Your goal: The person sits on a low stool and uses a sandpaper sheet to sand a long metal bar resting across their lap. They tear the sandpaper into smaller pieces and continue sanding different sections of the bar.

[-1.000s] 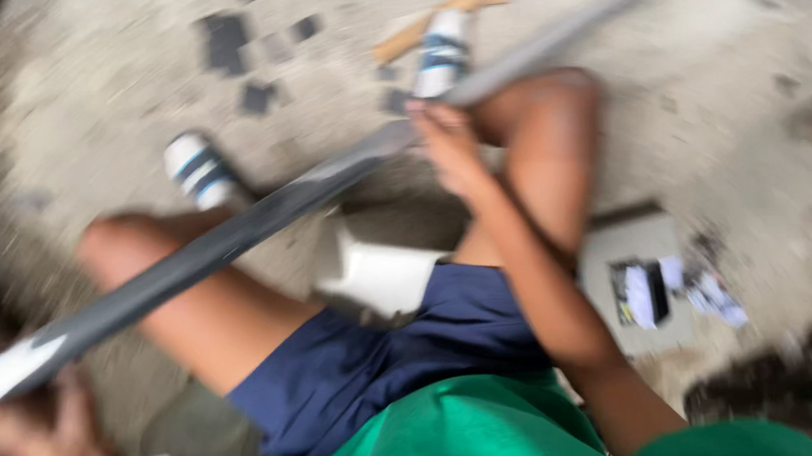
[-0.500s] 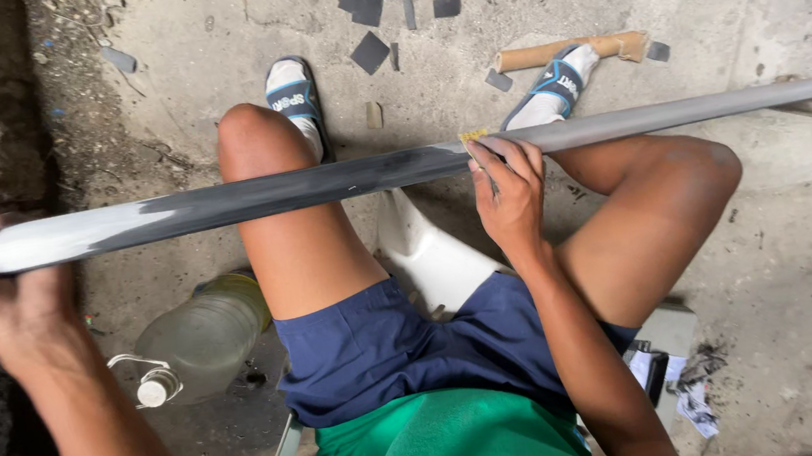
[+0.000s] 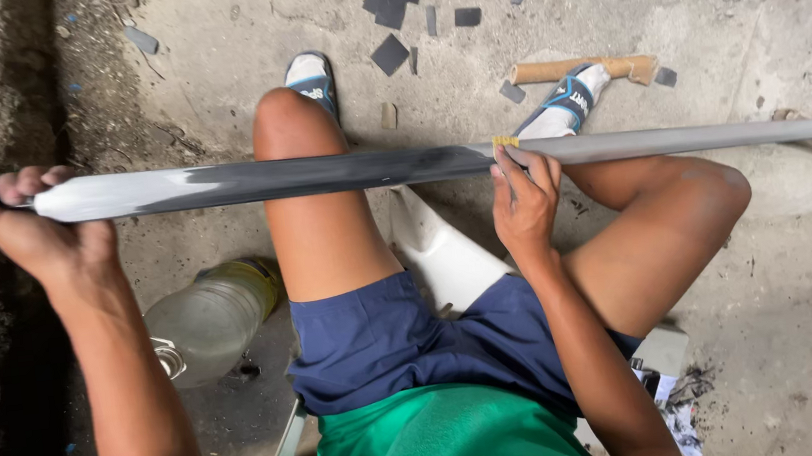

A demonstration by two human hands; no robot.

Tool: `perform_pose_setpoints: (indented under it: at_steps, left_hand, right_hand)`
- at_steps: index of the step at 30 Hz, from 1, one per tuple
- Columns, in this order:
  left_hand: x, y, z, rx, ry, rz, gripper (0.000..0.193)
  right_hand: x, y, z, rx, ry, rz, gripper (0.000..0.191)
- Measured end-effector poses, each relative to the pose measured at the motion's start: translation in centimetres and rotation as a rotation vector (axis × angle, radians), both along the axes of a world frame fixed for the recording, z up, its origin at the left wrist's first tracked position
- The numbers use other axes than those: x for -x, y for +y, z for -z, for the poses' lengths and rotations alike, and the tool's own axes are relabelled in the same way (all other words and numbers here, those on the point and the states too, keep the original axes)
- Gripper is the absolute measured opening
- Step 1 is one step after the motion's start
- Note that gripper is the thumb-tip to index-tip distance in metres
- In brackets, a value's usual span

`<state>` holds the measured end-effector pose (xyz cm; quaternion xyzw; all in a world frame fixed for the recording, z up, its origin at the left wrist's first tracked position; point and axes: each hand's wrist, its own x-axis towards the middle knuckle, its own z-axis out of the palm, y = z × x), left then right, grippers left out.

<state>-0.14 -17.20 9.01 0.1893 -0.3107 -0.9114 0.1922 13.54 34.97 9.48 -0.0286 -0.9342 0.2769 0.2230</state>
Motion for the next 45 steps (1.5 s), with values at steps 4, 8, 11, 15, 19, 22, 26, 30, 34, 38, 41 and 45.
perform_pose_setpoints:
  at_steps: [4,8,11,15,19,22,26,30,34,38,41,45]
  left_hand:
    - [1.7,1.6,0.3,0.111,-0.066,0.068,0.055]
    - [3.7,2.9,0.4,0.004,0.007,0.063,0.052]
    - [4.6,3.6,0.0,-0.105,0.034,0.078,0.05]
    - [4.8,4.2,-0.4,-0.133,0.014,0.038,0.048]
    - [4.7,4.1,-0.4,-0.13,0.015,0.033,0.046]
    - [4.4,4.0,-0.3,-0.125,0.02,0.058,0.047]
    - [4.2,3.9,-0.3,-0.13,0.059,0.086,0.046]
    - [4.2,3.9,-0.2,-0.09,0.036,0.056,0.047]
    - [4.2,3.7,-0.1,-0.087,0.036,0.046,0.046]
    - [4.2,3.7,0.1,-0.105,0.045,0.049,0.047]
    - [4.1,3.7,0.1,-0.093,0.033,0.044,0.046]
    - [4.1,3.8,0.0,-0.08,0.032,0.041,0.046]
  right_hand:
    - [0.7,0.4,0.2,-0.038,0.011,0.003,0.03]
    - [2.2,1.3,-0.6,-0.04,-0.046,-0.072,0.037]
    - [3.4,2.5,-1.6,-0.016,-0.142,-0.147,0.048]
    - [4.8,3.9,-2.5,-0.082,-0.275,-0.207,0.047]
    - [5.9,4.4,-3.2,-0.04,-0.453,-0.238,0.049]
    - [6.0,4.6,-3.6,-0.008,-0.431,-0.268,0.047]
    - [5.4,4.3,-3.5,0.028,-0.388,-0.25,0.044]
    - [4.1,3.3,-3.0,-0.035,-0.293,-0.237,0.059]
    - [3.6,2.6,-2.1,-0.026,-0.276,-0.184,0.053]
    - [3.3,1.9,-0.8,0.009,-0.233,-0.083,0.037]
    - [3.1,1.5,-0.2,0.011,-0.226,-0.047,0.033]
    - [3.0,1.3,-0.1,0.025,-0.232,-0.027,0.033]
